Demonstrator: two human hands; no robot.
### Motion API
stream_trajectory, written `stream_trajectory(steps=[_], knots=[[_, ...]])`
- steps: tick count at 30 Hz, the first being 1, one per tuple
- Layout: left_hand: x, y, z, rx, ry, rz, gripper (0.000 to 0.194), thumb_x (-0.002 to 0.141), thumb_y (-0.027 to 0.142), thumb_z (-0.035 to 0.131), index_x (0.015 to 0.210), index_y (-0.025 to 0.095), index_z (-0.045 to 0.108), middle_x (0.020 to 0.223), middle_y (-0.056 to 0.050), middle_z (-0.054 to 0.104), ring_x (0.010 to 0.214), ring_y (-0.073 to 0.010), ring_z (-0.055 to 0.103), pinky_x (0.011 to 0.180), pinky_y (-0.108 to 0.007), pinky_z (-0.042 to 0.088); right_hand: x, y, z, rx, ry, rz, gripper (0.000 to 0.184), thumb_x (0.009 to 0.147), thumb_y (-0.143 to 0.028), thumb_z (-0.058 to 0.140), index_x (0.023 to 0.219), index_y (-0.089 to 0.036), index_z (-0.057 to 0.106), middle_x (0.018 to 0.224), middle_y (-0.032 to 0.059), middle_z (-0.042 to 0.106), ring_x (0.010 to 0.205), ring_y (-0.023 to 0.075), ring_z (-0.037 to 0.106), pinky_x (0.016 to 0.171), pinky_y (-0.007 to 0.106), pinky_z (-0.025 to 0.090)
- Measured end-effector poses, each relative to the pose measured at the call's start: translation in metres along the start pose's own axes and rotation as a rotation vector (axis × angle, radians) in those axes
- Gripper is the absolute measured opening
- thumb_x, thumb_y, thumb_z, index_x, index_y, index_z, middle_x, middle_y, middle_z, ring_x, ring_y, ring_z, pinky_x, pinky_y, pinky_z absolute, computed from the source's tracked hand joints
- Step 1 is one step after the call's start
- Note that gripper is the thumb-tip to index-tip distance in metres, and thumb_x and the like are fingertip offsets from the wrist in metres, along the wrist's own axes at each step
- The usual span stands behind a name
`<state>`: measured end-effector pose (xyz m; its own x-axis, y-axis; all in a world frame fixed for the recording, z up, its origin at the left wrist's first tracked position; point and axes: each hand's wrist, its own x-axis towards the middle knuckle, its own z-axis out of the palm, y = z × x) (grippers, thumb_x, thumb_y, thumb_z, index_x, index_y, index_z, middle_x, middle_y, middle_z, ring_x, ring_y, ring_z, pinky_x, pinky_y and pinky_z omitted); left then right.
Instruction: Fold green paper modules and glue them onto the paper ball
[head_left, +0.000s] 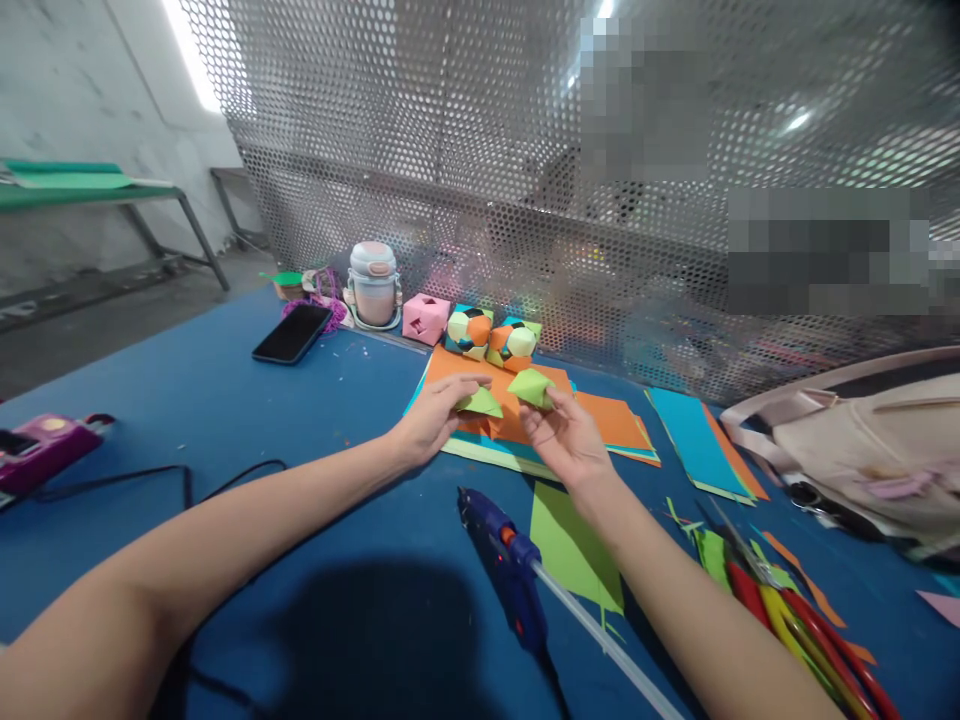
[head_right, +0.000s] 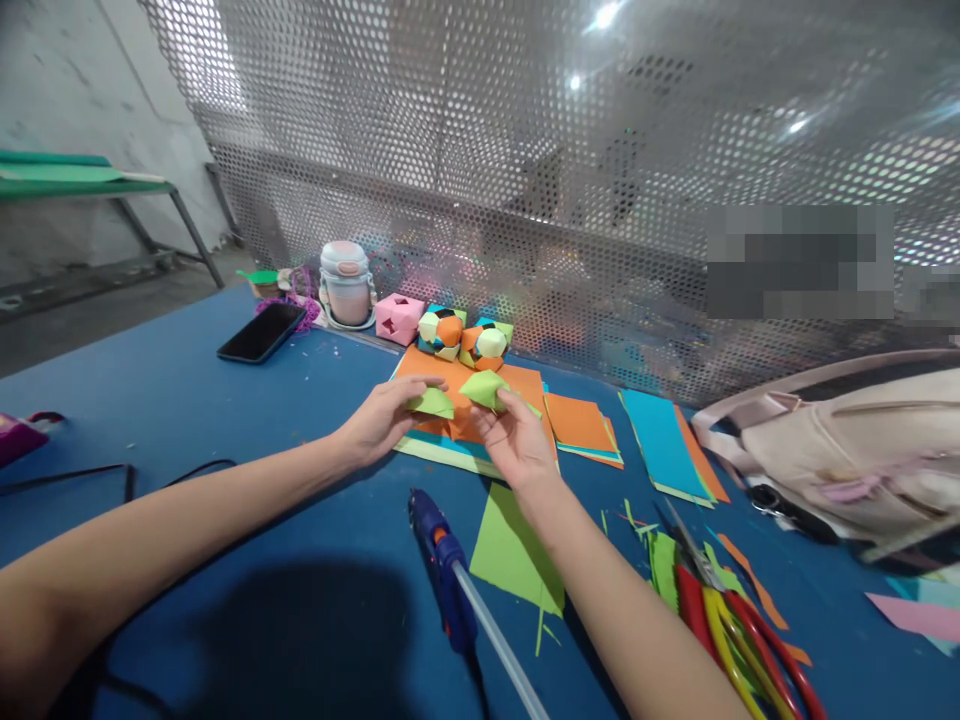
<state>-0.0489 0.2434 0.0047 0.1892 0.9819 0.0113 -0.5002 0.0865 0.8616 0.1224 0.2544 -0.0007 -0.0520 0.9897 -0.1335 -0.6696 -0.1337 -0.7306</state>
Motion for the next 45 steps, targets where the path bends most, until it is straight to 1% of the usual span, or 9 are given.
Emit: stream_trajectory(steps=[2, 6, 9, 13, 19, 26, 34, 38, 45], knots=[[-0.001, -0.002, 0.001, -0.038, 0.020, -0.017, 0.020, 0.071, 0.010, 0.057, 0.088, 0.011, 0.066, 0.090, -0.008, 0.068, 0.076, -0.0145, 0.063, 0.073, -0.029, 0.053, -0.002, 0.004, 0.001, 0.023, -0.004, 0.020, 0.008, 0.070, -0.013, 0.066, 0.076, -0.019, 0.064, 0.075, -0.0007, 0.073, 0.066, 0.0121, 0.068, 0.059, 0.020, 0.058], [-0.001, -0.004, 0.000, -0.106, 0.045, 0.012, 0.036, 0.064, 0.002, 0.061, 0.097, 0.015, 0.062, 0.102, -0.006, 0.065, 0.078, -0.0133, 0.062, 0.071, -0.027, 0.051, -0.005, 0.012, 0.003, 0.053, -0.013, 0.074, 0.010, 0.069, -0.010, 0.066, 0.074, -0.019, 0.062, 0.073, -0.0002, 0.073, 0.064, 0.0134, 0.069, 0.056, 0.021, 0.058], [0.001, -0.004, -0.001, -0.175, 0.110, 0.033, 0.045, 0.062, 0.000, 0.062, 0.103, 0.017, 0.057, 0.092, -0.004, 0.066, 0.075, -0.0117, 0.062, 0.072, -0.027, 0.050, -0.007, 0.014, 0.001, 0.078, -0.012, 0.092, 0.012, 0.067, -0.010, 0.068, 0.073, -0.019, 0.062, 0.073, -0.0003, 0.073, 0.069, 0.0157, 0.070, 0.055, 0.021, 0.058], [0.003, -0.004, -0.003, -0.244, 0.131, 0.007, 0.039, 0.061, 0.000, 0.062, 0.097, 0.014, 0.057, 0.075, -0.002, 0.065, 0.072, -0.0127, 0.063, 0.078, -0.032, 0.051, -0.008, 0.014, 0.000, 0.108, -0.017, 0.092, 0.016, 0.065, -0.010, 0.070, 0.071, -0.020, 0.060, 0.073, -0.0021, 0.073, 0.068, 0.0147, 0.070, 0.056, 0.021, 0.058], [0.001, -0.006, 0.000, -0.272, 0.118, -0.010, 0.033, 0.061, 0.001, 0.064, 0.091, 0.014, 0.059, 0.079, -0.001, 0.066, 0.076, -0.0120, 0.063, 0.081, -0.030, 0.049, -0.007, 0.018, -0.002, 0.109, -0.028, 0.102, 0.019, 0.063, -0.011, 0.074, 0.073, -0.021, 0.061, 0.076, -0.0026, 0.073, 0.070, 0.0137, 0.069, 0.058, 0.021, 0.058], [-0.001, -0.006, -0.001, -0.308, 0.097, 0.019, 0.030, 0.062, 0.001, 0.063, 0.087, 0.014, 0.055, 0.086, -0.003, 0.065, 0.084, -0.0147, 0.064, 0.088, -0.034, 0.048, -0.009, 0.029, -0.007, 0.026, -0.067, 0.182, 0.022, 0.060, -0.017, 0.078, 0.070, -0.022, 0.059, 0.076, -0.0032, 0.072, 0.079, 0.0162, 0.069, 0.063, 0.023, 0.056], [0.000, -0.007, -0.004, -0.222, 0.081, 0.071, 0.037, 0.059, 0.001, 0.067, 0.090, 0.017, 0.054, 0.088, 0.000, 0.064, 0.081, -0.0123, 0.063, 0.082, -0.033, 0.051, -0.012, 0.025, -0.003, -0.109, -0.131, 0.162, 0.012, 0.064, -0.021, 0.073, 0.072, -0.020, 0.063, 0.075, -0.0023, 0.070, 0.074, 0.0148, 0.067, 0.067, 0.026, 0.054], [-0.003, -0.007, -0.004, -0.160, 0.062, 0.059, 0.041, 0.058, 0.006, 0.071, 0.093, 0.019, 0.053, 0.090, 0.001, 0.062, 0.079, -0.0125, 0.062, 0.075, -0.030, 0.052, -0.011, 0.024, -0.003, -0.114, -0.135, 0.126, 0.017, 0.069, -0.033, 0.071, 0.080, -0.021, 0.065, 0.081, -0.0014, 0.071, 0.075, 0.0145, 0.066, 0.070, 0.028, 0.054], [-0.004, -0.008, -0.004, -0.161, 0.070, 0.060, 0.026, 0.069, 0.030, 0.071, 0.086, 0.019, 0.054, 0.090, 0.001, 0.060, 0.080, -0.0126, 0.058, 0.070, -0.030, 0.052, -0.008, 0.028, -0.008, -0.129, -0.089, 0.160, 0.016, 0.067, -0.028, 0.074, 0.077, -0.020, 0.064, 0.075, -0.0006, 0.071, 0.075, 0.0164, 0.068, 0.065, 0.025, 0.054]])
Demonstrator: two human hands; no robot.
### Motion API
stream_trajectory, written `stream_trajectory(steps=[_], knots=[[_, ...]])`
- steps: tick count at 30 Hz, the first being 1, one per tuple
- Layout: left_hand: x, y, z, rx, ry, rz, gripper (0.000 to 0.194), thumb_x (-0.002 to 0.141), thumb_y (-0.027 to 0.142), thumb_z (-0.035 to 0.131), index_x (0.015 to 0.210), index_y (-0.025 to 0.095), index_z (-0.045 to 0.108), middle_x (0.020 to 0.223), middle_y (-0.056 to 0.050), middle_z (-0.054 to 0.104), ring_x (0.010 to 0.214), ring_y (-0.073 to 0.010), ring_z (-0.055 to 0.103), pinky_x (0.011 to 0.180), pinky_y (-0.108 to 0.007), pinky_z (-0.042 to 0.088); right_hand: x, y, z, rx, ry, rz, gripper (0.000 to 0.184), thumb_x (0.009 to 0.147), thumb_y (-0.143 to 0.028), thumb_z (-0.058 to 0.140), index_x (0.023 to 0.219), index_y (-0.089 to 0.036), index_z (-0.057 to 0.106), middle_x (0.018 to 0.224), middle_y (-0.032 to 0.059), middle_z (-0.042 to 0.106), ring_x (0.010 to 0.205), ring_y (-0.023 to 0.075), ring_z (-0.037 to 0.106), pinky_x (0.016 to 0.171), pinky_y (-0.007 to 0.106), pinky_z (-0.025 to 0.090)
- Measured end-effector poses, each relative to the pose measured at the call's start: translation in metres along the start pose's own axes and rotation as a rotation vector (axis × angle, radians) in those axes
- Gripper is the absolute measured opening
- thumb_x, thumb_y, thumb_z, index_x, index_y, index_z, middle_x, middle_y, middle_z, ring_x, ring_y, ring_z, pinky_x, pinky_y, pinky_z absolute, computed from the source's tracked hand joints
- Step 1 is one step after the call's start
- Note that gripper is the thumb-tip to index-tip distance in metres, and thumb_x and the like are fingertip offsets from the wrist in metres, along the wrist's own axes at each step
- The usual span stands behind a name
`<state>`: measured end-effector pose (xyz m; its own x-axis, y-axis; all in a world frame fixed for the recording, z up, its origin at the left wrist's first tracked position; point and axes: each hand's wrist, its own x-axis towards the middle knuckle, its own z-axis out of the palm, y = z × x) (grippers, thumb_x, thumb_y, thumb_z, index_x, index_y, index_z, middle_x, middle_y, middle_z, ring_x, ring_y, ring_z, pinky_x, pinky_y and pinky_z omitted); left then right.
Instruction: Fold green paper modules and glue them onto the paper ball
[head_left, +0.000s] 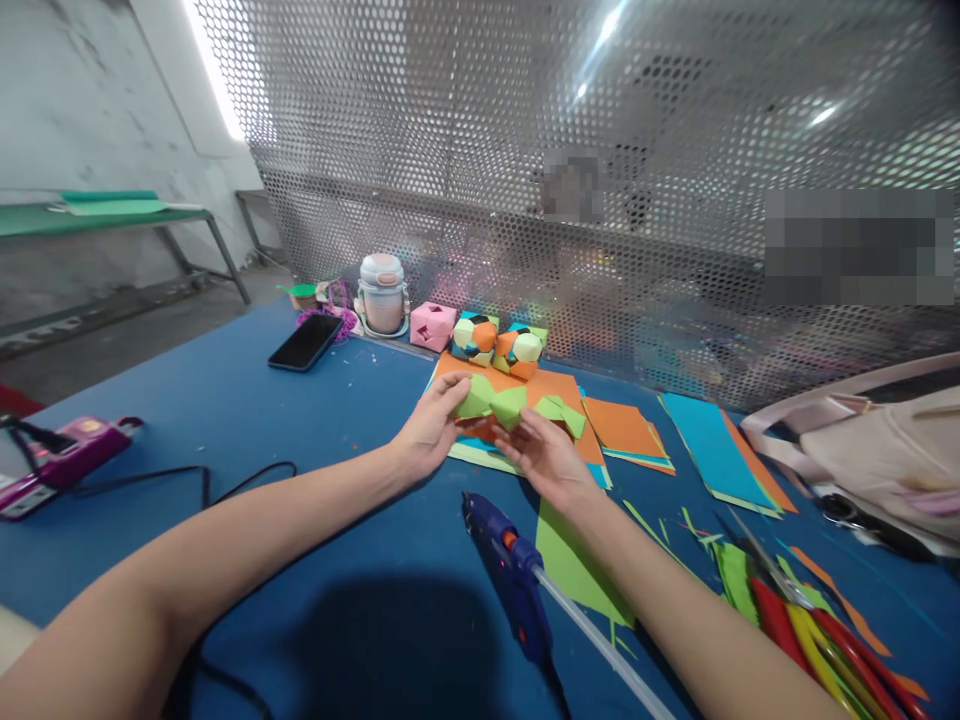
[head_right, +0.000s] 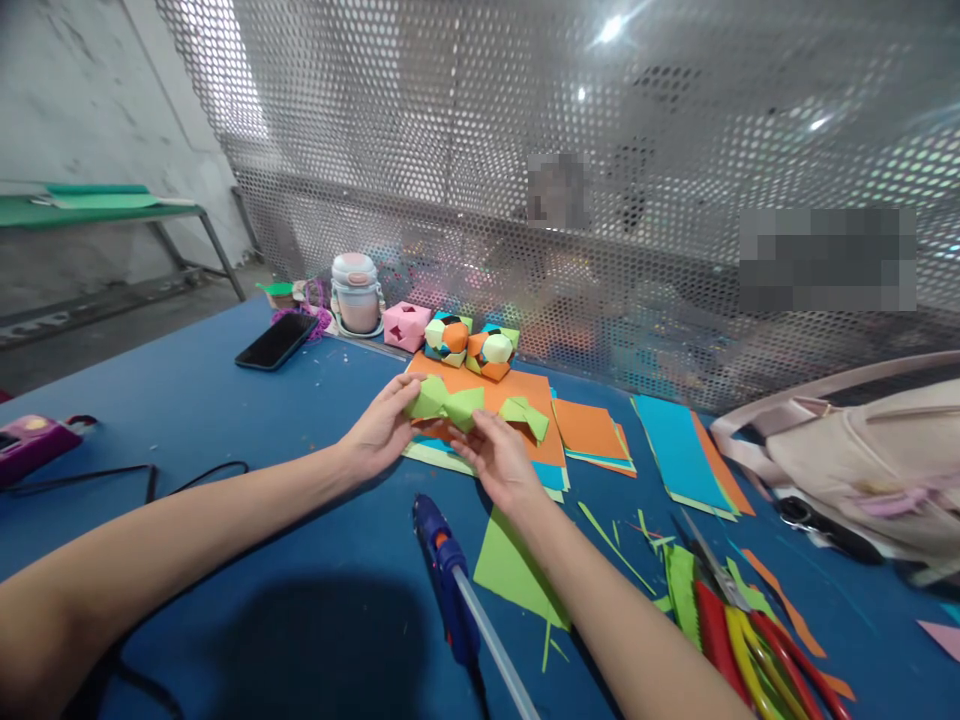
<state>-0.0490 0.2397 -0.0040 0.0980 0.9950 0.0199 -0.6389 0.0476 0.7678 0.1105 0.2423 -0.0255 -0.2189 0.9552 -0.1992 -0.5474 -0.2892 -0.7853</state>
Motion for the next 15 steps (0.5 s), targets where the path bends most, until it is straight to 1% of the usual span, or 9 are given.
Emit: stream_trajectory(steps=[5, 9, 12, 15], knots=[[-0.0011, -0.0018, 0.0002, 0.011, -0.009, -0.025, 0.028, 0.070, 0.030, 0.070, 0.091, 0.021, 0.054, 0.089, 0.001, 0.060, 0.077, -0.0127, 0.058, 0.066, -0.028, 0.050, -0.0027, 0.0003, 0.0041, 0.001, -0.046, 0.044, 0.014, 0.071, -0.027, 0.070, 0.082, -0.018, 0.066, 0.080, 0.0018, 0.073, 0.075, 0.0160, 0.068, 0.063, 0.024, 0.055], [-0.0030, -0.0017, 0.0013, 0.014, -0.015, -0.035, 0.031, 0.070, 0.028, 0.069, 0.097, 0.022, 0.055, 0.094, 0.001, 0.062, 0.077, -0.0131, 0.059, 0.066, -0.027, 0.048, -0.0044, -0.0016, 0.0061, -0.002, -0.072, 0.071, 0.014, 0.073, -0.027, 0.069, 0.084, -0.017, 0.066, 0.081, 0.0031, 0.073, 0.077, 0.0161, 0.069, 0.064, 0.024, 0.055], [-0.0037, -0.0026, 0.0012, 0.033, -0.030, -0.066, 0.032, 0.070, 0.029, 0.068, 0.099, 0.022, 0.056, 0.090, 0.001, 0.062, 0.075, -0.0127, 0.059, 0.065, -0.025, 0.046, -0.0052, -0.0032, 0.0068, -0.012, -0.093, 0.098, 0.015, 0.073, -0.027, 0.068, 0.084, -0.016, 0.066, 0.083, 0.0049, 0.072, 0.080, 0.0180, 0.069, 0.064, 0.025, 0.055], [-0.0028, -0.0049, -0.0005, 0.027, -0.032, -0.062, 0.030, 0.072, 0.032, 0.067, 0.099, 0.022, 0.057, 0.090, 0.001, 0.062, 0.075, -0.0123, 0.058, 0.064, -0.024, 0.044, -0.0054, -0.0035, 0.0070, -0.019, -0.096, 0.113, 0.015, 0.073, -0.027, 0.068, 0.084, -0.017, 0.067, 0.083, 0.0048, 0.072, 0.079, 0.0183, 0.069, 0.064, 0.025, 0.054]])
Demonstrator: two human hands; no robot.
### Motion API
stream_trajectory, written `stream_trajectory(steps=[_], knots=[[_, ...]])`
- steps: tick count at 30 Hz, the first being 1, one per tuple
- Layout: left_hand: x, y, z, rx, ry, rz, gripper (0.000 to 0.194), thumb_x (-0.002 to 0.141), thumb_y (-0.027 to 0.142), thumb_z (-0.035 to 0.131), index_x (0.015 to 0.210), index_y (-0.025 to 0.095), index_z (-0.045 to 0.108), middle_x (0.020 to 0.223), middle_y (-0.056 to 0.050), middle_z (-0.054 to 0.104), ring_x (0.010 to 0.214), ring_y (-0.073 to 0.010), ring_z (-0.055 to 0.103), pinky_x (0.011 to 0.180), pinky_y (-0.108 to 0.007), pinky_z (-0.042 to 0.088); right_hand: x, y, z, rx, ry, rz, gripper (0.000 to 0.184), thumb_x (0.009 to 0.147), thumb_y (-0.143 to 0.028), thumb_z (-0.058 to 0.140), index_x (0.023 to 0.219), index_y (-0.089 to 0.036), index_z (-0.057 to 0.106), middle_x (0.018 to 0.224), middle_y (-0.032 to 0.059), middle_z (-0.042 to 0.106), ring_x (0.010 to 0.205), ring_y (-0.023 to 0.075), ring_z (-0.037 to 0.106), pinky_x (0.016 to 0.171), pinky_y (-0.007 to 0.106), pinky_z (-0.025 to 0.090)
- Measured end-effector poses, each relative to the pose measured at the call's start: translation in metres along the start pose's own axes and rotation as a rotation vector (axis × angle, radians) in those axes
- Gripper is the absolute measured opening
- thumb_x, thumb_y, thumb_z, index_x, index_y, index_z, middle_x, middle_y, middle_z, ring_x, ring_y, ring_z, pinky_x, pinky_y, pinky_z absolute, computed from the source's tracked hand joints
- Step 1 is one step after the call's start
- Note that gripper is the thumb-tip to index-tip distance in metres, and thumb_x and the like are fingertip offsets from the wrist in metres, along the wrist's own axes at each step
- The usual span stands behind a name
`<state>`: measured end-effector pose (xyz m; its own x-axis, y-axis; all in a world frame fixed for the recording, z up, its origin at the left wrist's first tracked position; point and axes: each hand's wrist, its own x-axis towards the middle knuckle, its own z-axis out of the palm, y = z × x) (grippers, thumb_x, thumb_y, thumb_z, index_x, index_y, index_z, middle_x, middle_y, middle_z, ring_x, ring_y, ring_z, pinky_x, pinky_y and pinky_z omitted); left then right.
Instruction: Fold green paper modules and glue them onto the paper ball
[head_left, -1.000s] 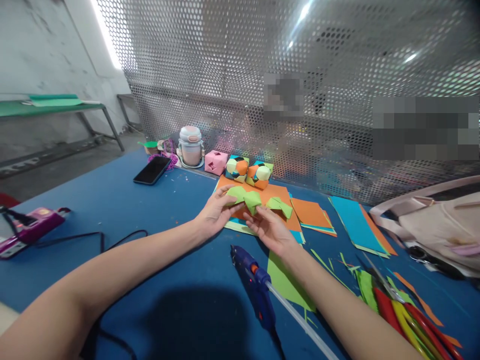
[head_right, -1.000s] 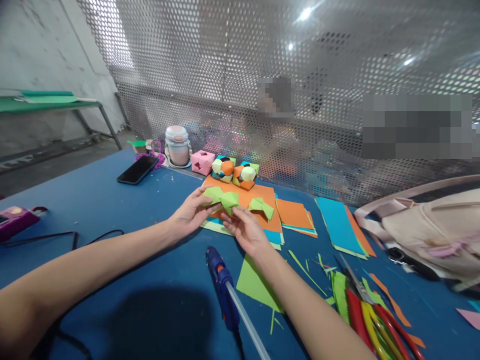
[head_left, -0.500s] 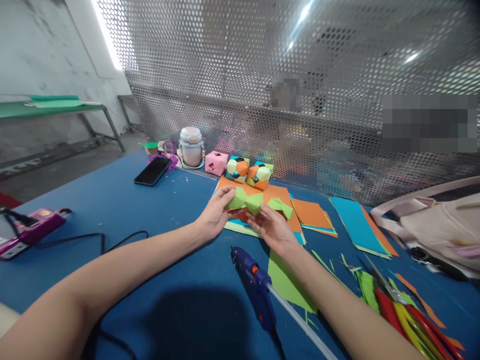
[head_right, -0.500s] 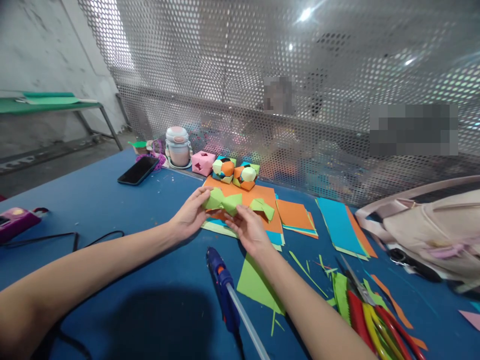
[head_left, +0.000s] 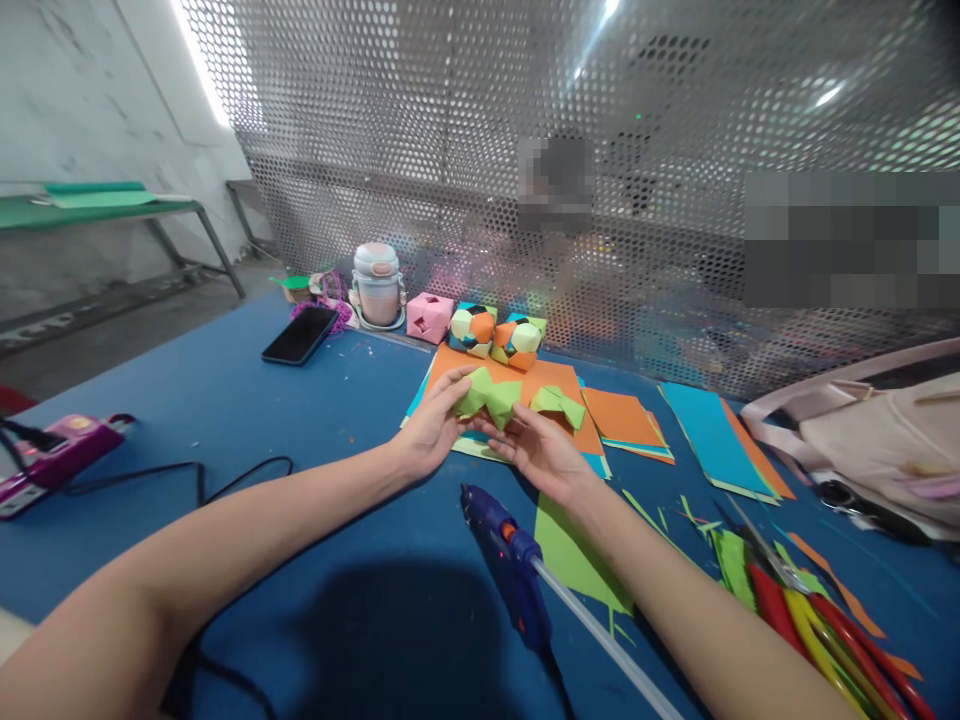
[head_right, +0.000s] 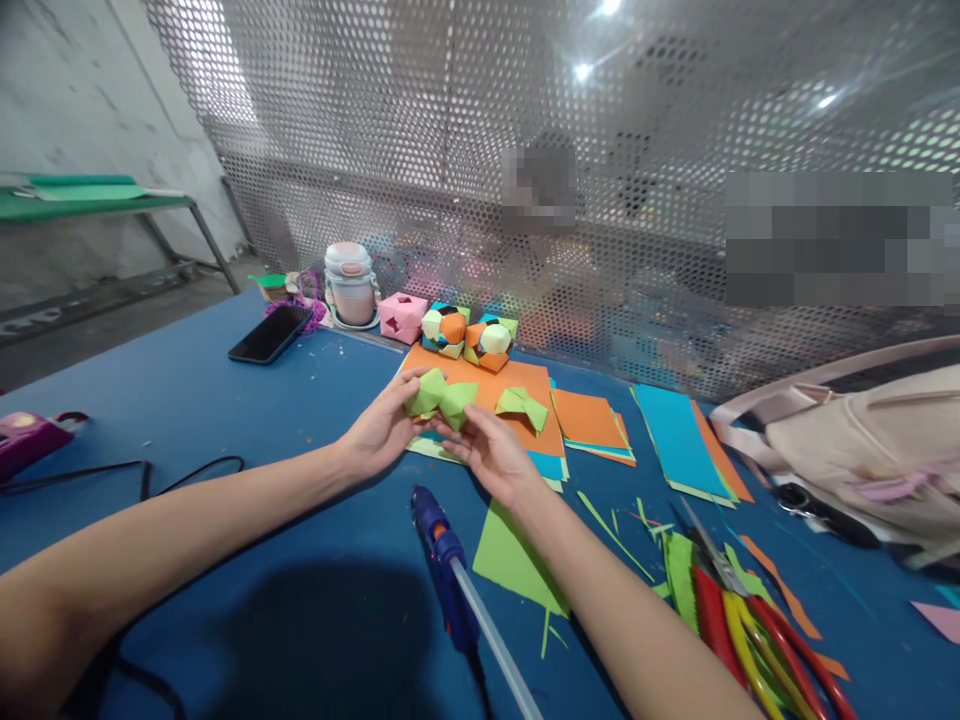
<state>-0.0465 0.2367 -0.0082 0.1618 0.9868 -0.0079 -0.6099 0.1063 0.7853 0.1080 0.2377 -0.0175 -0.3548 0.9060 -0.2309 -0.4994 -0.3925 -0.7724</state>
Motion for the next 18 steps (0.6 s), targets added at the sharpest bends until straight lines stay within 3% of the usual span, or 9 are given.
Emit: stream_trajectory(steps=[4, 9, 13, 18], knots=[[0.0028, -0.0018, -0.0024, 0.032, 0.015, 0.019, 0.032, 0.075, 0.039, 0.063, 0.102, 0.023, 0.060, 0.097, -0.001, 0.063, 0.081, -0.0144, 0.058, 0.067, -0.026, 0.045, 0.0008, 0.0012, -0.0017, -0.002, 0.020, -0.025, 0.012, 0.071, -0.027, 0.069, 0.078, -0.018, 0.066, 0.075, 0.0009, 0.070, 0.072, 0.0150, 0.066, 0.063, 0.025, 0.054], [0.0067, 0.0014, -0.0037, 0.128, 0.047, 0.018, 0.035, 0.078, 0.035, 0.059, 0.110, 0.021, 0.062, 0.108, -0.004, 0.064, 0.092, -0.0173, 0.057, 0.073, -0.026, 0.045, 0.0014, -0.0001, -0.0043, -0.022, 0.058, -0.094, 0.015, 0.067, -0.025, 0.073, 0.078, -0.021, 0.065, 0.071, -0.0042, 0.068, 0.067, 0.0112, 0.063, 0.065, 0.025, 0.054], [0.0082, 0.0037, -0.0030, 0.161, 0.085, 0.030, 0.029, 0.077, 0.027, 0.058, 0.104, 0.019, 0.066, 0.102, -0.003, 0.066, 0.088, -0.0148, 0.057, 0.071, -0.023, 0.043, 0.0019, -0.0020, -0.0036, -0.061, 0.059, -0.145, 0.025, 0.065, -0.025, 0.075, 0.087, -0.023, 0.065, 0.081, -0.0029, 0.070, 0.073, 0.0119, 0.064, 0.066, 0.024, 0.054], [0.0071, 0.0046, 0.0001, 0.123, 0.066, 0.046, 0.025, 0.077, 0.023, 0.059, 0.099, 0.020, 0.068, 0.099, -0.002, 0.066, 0.087, -0.0135, 0.057, 0.079, -0.023, 0.042, 0.0021, -0.0020, -0.0018, -0.118, 0.068, -0.183, 0.024, 0.064, -0.027, 0.075, 0.086, -0.022, 0.065, 0.079, -0.0023, 0.070, 0.071, 0.0122, 0.063, 0.064, 0.024, 0.054]])
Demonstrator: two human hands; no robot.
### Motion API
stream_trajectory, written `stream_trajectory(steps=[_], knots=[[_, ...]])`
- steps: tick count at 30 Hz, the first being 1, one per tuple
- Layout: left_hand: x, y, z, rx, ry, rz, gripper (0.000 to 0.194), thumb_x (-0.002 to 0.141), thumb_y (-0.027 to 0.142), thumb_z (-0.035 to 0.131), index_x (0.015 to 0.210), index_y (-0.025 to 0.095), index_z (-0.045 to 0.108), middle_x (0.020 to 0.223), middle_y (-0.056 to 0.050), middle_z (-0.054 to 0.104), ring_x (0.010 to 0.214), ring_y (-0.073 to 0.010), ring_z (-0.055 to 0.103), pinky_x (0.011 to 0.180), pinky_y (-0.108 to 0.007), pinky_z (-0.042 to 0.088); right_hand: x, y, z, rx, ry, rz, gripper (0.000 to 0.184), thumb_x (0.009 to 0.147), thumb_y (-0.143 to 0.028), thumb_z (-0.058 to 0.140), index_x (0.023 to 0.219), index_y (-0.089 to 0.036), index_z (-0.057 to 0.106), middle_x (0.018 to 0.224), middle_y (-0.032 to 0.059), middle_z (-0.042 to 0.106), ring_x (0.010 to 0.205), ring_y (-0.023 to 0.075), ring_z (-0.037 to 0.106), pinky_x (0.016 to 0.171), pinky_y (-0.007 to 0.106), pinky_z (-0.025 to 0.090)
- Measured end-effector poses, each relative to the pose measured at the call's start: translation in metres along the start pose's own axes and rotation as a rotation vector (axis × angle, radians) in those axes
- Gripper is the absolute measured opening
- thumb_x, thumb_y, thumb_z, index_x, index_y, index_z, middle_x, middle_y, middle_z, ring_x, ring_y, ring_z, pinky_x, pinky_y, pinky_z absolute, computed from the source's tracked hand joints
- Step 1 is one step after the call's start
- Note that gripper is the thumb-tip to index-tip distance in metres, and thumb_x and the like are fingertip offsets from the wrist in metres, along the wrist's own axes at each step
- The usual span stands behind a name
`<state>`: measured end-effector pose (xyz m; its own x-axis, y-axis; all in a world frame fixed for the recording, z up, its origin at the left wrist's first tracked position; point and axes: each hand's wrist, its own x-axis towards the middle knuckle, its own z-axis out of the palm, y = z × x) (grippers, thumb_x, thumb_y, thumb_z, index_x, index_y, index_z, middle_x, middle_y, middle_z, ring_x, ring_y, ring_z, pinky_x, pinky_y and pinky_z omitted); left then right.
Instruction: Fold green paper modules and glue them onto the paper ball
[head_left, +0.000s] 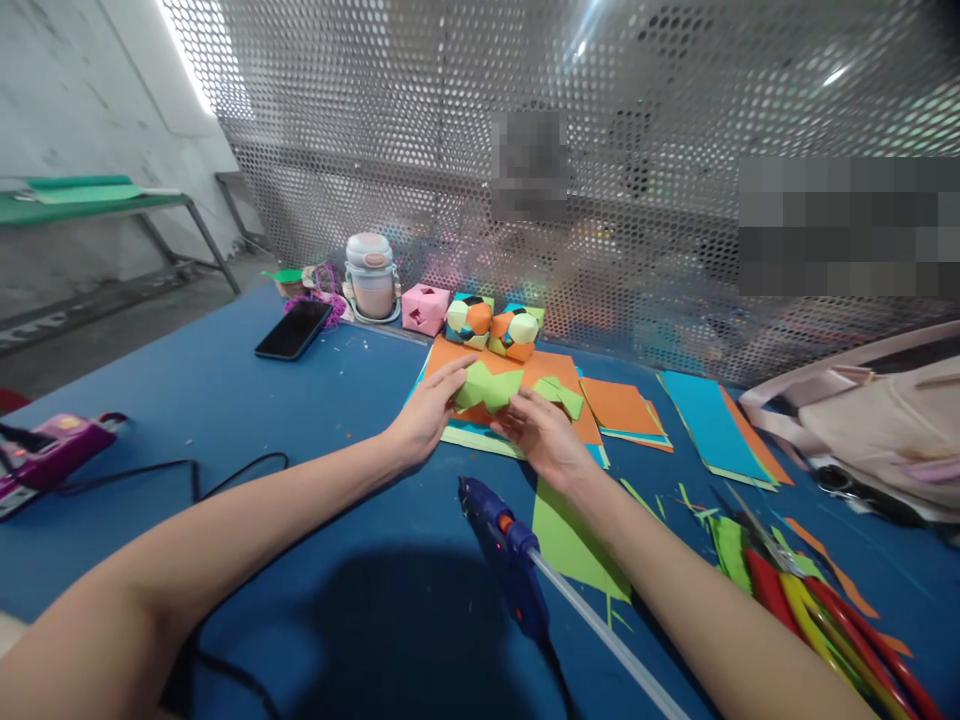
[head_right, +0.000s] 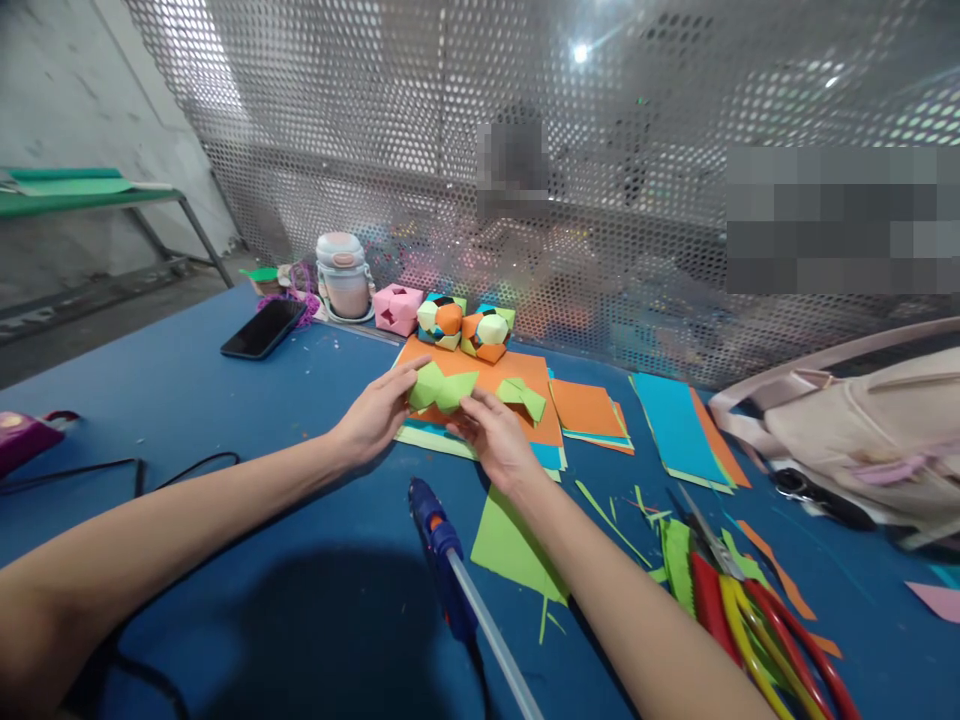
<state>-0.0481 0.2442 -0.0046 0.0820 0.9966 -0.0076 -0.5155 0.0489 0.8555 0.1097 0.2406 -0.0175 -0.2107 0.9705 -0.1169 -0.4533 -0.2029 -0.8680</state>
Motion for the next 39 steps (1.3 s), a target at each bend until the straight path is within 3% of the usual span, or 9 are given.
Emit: stream_trajectory(steps=[8, 15, 25, 31, 35, 39], knots=[[-0.001, 0.009, 0.001, 0.125, -0.018, 0.039, 0.032, 0.073, 0.029, 0.062, 0.104, 0.020, 0.065, 0.103, -0.004, 0.065, 0.081, -0.0138, 0.057, 0.070, -0.024, 0.043, -0.004, -0.014, 0.003, -0.171, 0.004, -0.082, 0.023, 0.066, -0.030, 0.074, 0.085, -0.020, 0.069, 0.081, 0.0007, 0.070, 0.068, 0.0125, 0.063, 0.060, 0.023, 0.052], [-0.002, 0.021, 0.007, 0.150, -0.091, -0.029, 0.034, 0.070, 0.026, 0.066, 0.104, 0.017, 0.067, 0.105, -0.007, 0.064, 0.080, -0.0137, 0.057, 0.071, -0.026, 0.044, -0.003, -0.029, 0.001, -0.333, 0.036, -0.234, 0.033, 0.066, -0.025, 0.073, 0.099, -0.023, 0.067, 0.085, 0.0000, 0.071, 0.074, 0.0137, 0.064, 0.062, 0.023, 0.052], [-0.003, 0.025, 0.008, 0.172, -0.105, -0.037, 0.037, 0.075, 0.034, 0.063, 0.108, 0.018, 0.063, 0.102, -0.007, 0.062, 0.079, -0.0151, 0.058, 0.072, -0.030, 0.047, -0.003, -0.026, 0.002, -0.285, 0.003, -0.189, 0.029, 0.067, -0.027, 0.073, 0.095, -0.021, 0.068, 0.080, -0.0004, 0.070, 0.066, 0.0123, 0.063, 0.064, 0.026, 0.054], [-0.003, 0.018, 0.007, 0.348, 0.006, 0.046, 0.044, 0.065, 0.025, 0.074, 0.104, 0.016, 0.056, 0.101, -0.008, 0.060, 0.079, -0.0150, 0.058, 0.073, -0.030, 0.046, -0.005, -0.018, 0.004, -0.445, -0.004, -0.311, 0.022, 0.072, -0.029, 0.070, 0.093, -0.024, 0.067, 0.069, -0.0032, 0.067, 0.062, 0.0108, 0.060, 0.052, 0.019, 0.046], [-0.002, 0.012, 0.005, 0.438, 0.052, 0.076, 0.037, 0.064, 0.029, 0.075, 0.088, 0.015, 0.049, 0.078, -0.002, 0.058, 0.068, -0.0136, 0.055, 0.065, -0.028, 0.043, -0.005, -0.011, 0.005, -0.469, -0.014, -0.261, 0.023, 0.073, -0.032, 0.069, 0.093, -0.023, 0.066, 0.069, -0.0025, 0.066, 0.060, 0.0113, 0.060, 0.053, 0.020, 0.048], [-0.003, 0.010, 0.004, 0.513, 0.057, 0.107, 0.034, 0.067, 0.033, 0.071, 0.088, 0.014, 0.051, 0.080, -0.002, 0.057, 0.071, -0.0140, 0.055, 0.067, -0.028, 0.043, -0.003, -0.005, 0.008, -0.441, 0.001, -0.201, 0.026, 0.071, -0.037, 0.069, 0.091, -0.021, 0.064, 0.071, -0.0009, 0.066, 0.062, 0.0136, 0.063, 0.058, 0.026, 0.053]])
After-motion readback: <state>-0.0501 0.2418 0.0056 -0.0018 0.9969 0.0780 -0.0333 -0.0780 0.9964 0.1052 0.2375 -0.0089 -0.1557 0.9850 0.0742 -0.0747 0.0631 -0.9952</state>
